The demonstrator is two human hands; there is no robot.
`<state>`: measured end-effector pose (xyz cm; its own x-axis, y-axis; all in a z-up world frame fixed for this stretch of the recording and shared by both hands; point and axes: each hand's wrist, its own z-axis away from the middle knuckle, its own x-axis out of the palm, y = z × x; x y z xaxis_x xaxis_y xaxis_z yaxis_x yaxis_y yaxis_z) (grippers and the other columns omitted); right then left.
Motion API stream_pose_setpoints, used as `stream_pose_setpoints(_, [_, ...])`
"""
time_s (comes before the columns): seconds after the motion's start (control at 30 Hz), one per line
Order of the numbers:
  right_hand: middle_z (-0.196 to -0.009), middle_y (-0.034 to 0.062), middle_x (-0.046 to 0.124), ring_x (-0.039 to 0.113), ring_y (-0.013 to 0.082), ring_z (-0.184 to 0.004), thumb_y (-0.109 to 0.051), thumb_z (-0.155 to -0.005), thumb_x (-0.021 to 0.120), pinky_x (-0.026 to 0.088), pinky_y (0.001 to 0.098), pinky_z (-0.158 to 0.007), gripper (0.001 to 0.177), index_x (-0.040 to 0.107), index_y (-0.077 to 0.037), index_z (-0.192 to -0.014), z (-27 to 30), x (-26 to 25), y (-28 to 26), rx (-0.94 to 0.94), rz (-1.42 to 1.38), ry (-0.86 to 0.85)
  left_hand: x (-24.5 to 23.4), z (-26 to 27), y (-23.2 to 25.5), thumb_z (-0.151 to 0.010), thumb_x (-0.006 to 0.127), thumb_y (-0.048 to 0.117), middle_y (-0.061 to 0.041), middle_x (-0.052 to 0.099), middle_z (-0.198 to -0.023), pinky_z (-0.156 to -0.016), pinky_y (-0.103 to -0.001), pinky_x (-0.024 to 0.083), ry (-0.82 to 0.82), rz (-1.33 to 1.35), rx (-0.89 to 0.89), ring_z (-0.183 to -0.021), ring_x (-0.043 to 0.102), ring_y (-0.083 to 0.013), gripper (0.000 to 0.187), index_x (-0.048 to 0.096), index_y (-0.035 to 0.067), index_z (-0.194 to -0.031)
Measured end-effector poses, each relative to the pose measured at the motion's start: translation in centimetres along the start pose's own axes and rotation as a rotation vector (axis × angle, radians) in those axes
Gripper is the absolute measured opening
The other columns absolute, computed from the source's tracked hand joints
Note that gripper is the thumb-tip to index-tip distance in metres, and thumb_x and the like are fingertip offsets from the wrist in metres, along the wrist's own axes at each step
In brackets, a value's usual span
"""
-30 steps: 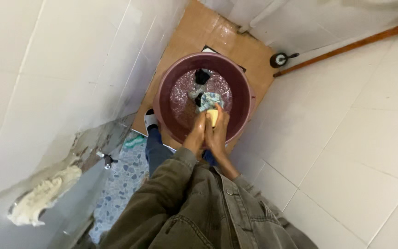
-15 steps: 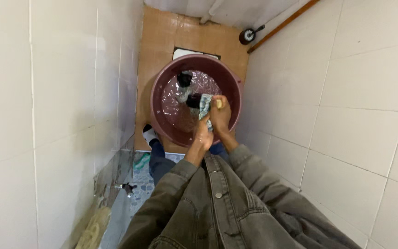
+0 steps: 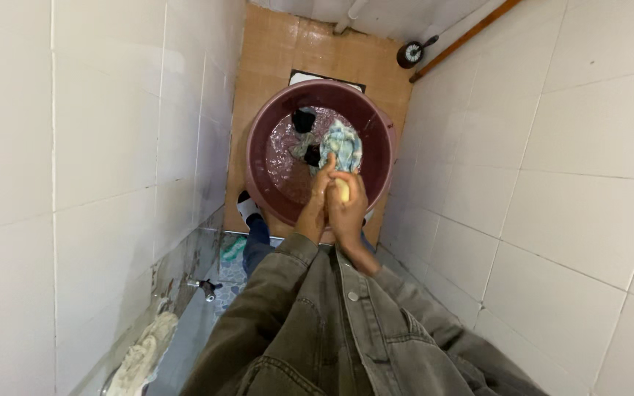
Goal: The person fills a tub with water, adds soap, and scrubs clothes by hand in the soapy water.
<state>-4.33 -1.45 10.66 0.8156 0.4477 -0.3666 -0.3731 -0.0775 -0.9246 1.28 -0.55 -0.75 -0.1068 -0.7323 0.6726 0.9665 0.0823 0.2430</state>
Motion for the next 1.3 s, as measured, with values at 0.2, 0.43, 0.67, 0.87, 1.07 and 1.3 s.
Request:
stream_pose_setpoints(0.2, [-0.101, 0.0111, 0.061, 0.062, 0.0227, -0.084, -0.024, -0.098, 0.063, 0.051, 0.0378, -0.070, 0.019, 0.065, -0.006, -0.104, -6.3, -0.3, 1.1, 0.043, 0.174, 0.027, -1.0, -1.4, -1.6, -0.102, 0.059, 0.047, -0.010, 0.070, -0.105, -0.080, -0.036, 0.061, 0.154, 0.019, -0.045, -0.090, 0.070, -0.0213, 0.047, 0.066, 0.003, -0.117])
stream_pose_setpoints(0.43, [-0.104, 0.0116, 0.060, 0.061, 0.0246, -0.093, -0.028, -0.107, 0.060, 0.050, 0.0401, -0.080, 0.026, 0.066, -0.003, -0.103, -3.7, 0.0, 2.6, -0.311, 0.182, 0.147, -0.2, -0.5, -1.0, -0.096, 0.066, 0.041, -0.009, 0.072, -0.113, -0.085, -0.036, 0.060, 0.134, -0.015, -0.001, -0.096, 0.071, -0.0214, 0.051, 0.065, 0.000, -0.126])
stream_pose_setpoints(0.67, [-0.102, 0.0095, 0.074, 0.072, 0.0214, -0.089, -0.035, -0.107, 0.059, 0.059, 0.0356, -0.084, 0.036, 0.070, -0.002, -0.114, -10.3, -4.2, 6.5, 0.620, -1.124, -0.308, 4.4, 6.4, 4.2, -0.097, 0.065, 0.045, -0.010, 0.074, -0.120, -0.087, -0.036, 0.059, -0.167, -0.077, -0.040, -0.101, 0.071, -0.0209, 0.055, 0.063, 0.004, -0.133])
stream_pose_setpoints(0.87, [-0.107, 0.0166, 0.074, 0.073, 0.0291, -0.097, -0.027, -0.100, 0.056, 0.062, 0.0448, -0.089, 0.032, 0.065, 0.000, -0.114, -10.1, -3.8, 8.8, 0.744, -1.226, -0.109, 2.6, 6.7, 5.2, -0.100, 0.064, 0.045, -0.008, 0.071, -0.123, -0.092, -0.038, 0.058, -0.127, -0.006, -0.032, -0.106, 0.070, -0.0201, 0.053, 0.060, 0.004, -0.134])
stream_pose_setpoints(1.07, [-0.111, 0.0093, 0.070, 0.069, 0.0262, -0.103, -0.009, -0.091, 0.056, 0.058, 0.0439, -0.094, 0.024, 0.064, -0.014, -0.113, -7.6, -3.0, 4.3, 0.623, -0.901, -0.163, 1.6, 8.1, 4.4, -0.101, 0.050, 0.059, -0.011, 0.053, -0.136, -0.086, -0.053, 0.049, 0.277, -0.033, -0.137, -0.110, 0.062, -0.0269, 0.060, 0.044, 0.019, -0.146])
stream_pose_setpoints(1.3, [-0.104, 0.0143, 0.061, 0.059, 0.0341, -0.101, -0.012, -0.094, 0.066, 0.047, 0.0473, -0.092, 0.007, 0.064, -0.006, -0.097, 0.4, -0.3, -2.2, -0.471, 0.335, -0.022, -3.6, 0.6, -3.6, -0.110, 0.059, 0.048, -0.012, 0.062, -0.121, -0.086, -0.038, 0.054, -0.234, -0.069, 0.250, -0.103, 0.062, -0.0237, 0.048, 0.057, 0.007, -0.135])
